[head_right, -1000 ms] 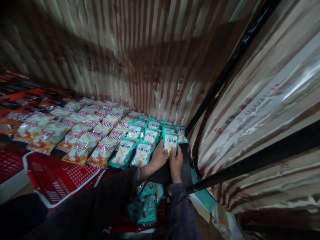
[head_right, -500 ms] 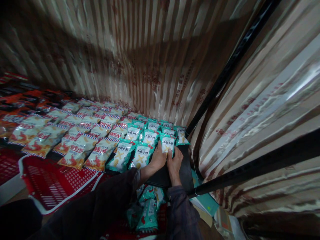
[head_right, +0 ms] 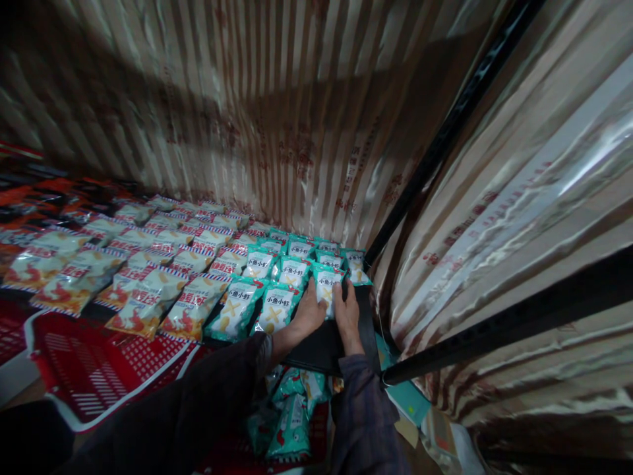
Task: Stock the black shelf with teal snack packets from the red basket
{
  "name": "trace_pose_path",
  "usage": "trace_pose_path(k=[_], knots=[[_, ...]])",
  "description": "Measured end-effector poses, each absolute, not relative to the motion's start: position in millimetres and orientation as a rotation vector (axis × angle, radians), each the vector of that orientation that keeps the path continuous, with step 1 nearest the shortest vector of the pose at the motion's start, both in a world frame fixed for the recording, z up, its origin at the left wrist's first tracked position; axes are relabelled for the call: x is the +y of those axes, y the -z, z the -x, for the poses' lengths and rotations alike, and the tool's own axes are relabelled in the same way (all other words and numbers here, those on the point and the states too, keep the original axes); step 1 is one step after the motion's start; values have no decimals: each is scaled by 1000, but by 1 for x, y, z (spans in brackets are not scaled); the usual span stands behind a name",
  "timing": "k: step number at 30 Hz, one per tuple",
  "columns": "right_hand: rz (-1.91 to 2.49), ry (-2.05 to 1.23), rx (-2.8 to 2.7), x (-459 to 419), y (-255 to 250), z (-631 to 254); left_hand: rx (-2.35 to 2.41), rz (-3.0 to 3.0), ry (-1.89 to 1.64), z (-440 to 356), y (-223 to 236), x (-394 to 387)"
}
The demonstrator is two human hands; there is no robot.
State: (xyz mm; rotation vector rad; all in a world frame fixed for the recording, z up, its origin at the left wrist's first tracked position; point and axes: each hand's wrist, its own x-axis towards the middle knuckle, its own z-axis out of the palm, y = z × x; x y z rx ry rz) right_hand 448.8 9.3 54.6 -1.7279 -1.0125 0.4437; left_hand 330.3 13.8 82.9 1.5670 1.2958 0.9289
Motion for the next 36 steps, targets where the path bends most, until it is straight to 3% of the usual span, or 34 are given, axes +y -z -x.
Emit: trace_pose_path(k=[13,36], knots=[[1666,-571,-1019,15,-53,-440,1370,-1586,-909,-331,-86,16],[1758,-450,-1085,13,-55,-433,1339,-1584,-979,-339,-75,14]])
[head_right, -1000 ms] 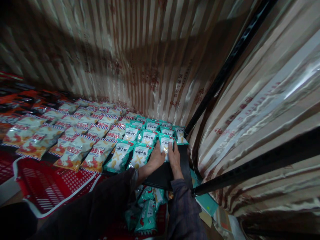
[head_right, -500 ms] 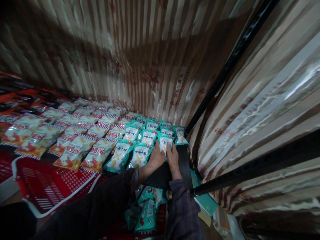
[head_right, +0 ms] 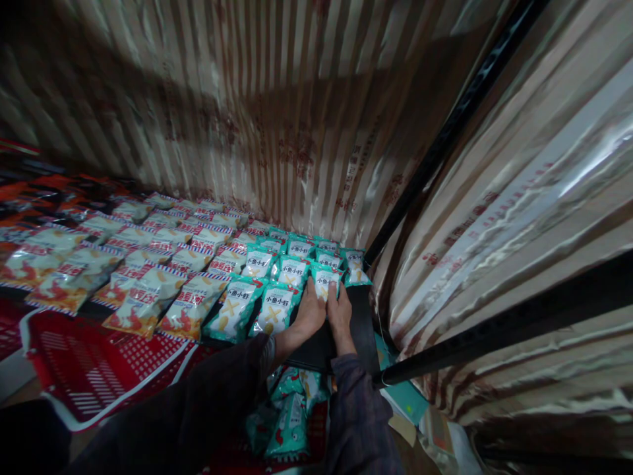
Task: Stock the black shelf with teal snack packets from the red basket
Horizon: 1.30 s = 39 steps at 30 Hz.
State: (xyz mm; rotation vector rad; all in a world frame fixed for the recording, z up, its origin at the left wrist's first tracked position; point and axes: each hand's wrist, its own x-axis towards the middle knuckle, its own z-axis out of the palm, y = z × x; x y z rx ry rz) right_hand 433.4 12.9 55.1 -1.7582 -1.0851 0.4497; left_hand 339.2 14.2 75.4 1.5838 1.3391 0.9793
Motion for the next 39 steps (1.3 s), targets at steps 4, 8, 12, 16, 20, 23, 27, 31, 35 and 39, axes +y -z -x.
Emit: trace_pose_path(k=[4,8,12,16,20,23,27,31,35,39], knots=[[1768,-430,-1105,12,-54,-432,1367,-1618,-970,-339,-77,12],[1776,-409,-1115,12,-51,-432,1380,-1698,-956,-337,-76,9],[1781,-357,-1105,13,-46,-432,1392,-1756,-994,-338,-70,5],[1830,-316,-1089,14,-45,-432,1362,-1787,-1054,-340,-62,2],[1846,-325,-1144,13,-46,-431,1360,-1767,-1073,-344,-54,3],[1847,-331,-1158,13,-44,-432,1330,-1743,-1083,-345,-50,6],[1822,-315,-1132,11,-41,-433,1260,-1728,-1120,-343,-52,6],[1865,-315,-1129,10,-42,-432,1269,-1721,-1067,-340,-59,5],[1875,-302,-1159,9,-43,-430,1309,-1723,-1003,-338,-61,4],[1875,-271,-1165,7,-44,-428,1310,-1716,-1042,-339,-56,1]])
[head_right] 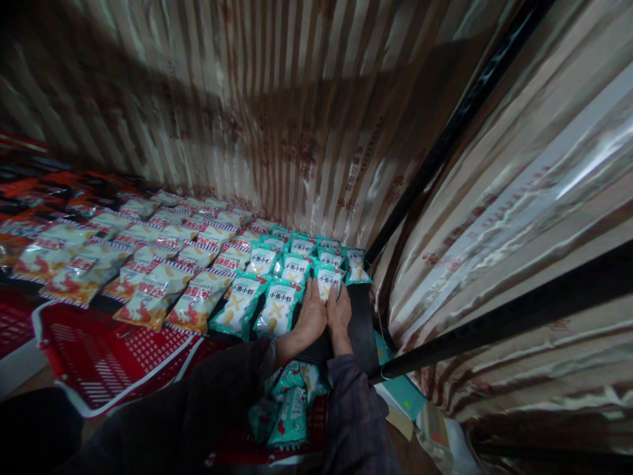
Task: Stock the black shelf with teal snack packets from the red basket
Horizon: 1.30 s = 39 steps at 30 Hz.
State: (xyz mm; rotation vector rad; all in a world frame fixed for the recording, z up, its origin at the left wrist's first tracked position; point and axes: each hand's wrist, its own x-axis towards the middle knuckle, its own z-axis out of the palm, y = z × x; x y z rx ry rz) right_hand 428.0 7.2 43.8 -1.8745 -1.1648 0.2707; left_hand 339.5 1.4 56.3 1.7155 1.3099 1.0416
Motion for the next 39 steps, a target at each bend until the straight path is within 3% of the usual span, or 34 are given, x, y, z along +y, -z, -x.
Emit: trace_pose_path(k=[39], knots=[[1816,-255,-1124,-11,-47,-428,1269,-1869,-1035,-329,-68,-18]])
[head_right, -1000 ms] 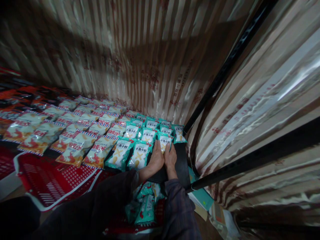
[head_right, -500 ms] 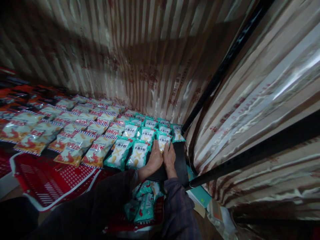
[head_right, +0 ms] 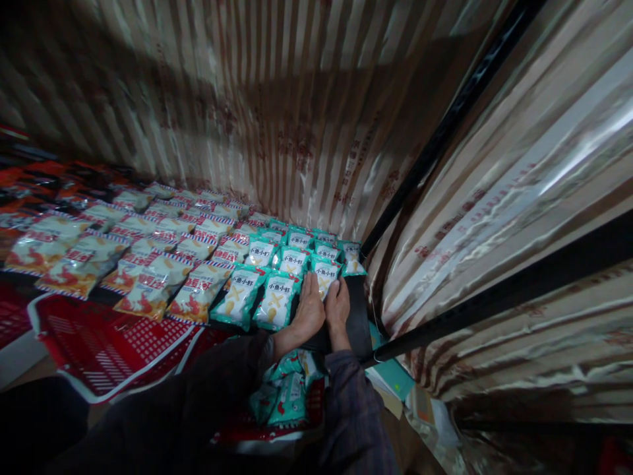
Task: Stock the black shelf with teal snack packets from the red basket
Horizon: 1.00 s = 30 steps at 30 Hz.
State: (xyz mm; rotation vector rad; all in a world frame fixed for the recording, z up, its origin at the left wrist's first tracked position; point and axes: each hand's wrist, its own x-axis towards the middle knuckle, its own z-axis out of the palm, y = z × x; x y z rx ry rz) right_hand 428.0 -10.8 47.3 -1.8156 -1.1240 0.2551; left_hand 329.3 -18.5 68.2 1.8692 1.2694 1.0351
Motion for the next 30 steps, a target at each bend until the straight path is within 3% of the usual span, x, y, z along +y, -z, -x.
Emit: trace_pose_path(k=[10,19,25,30], knots=[[1671,-92,-1108,-72,-64,-395,1089,-1929,-944,-291,-82,-78],[1626,-229,-1150,-166,-36,-315,1019,-1984,-706,-211,-39,-145],[1863,-740,-1359,-178,19,-281,1348,-1860,-439,-167,-1,-145],[1910,-920,-1387,-161,46,-256,1587,-1714,-412,-131,24,-123]])
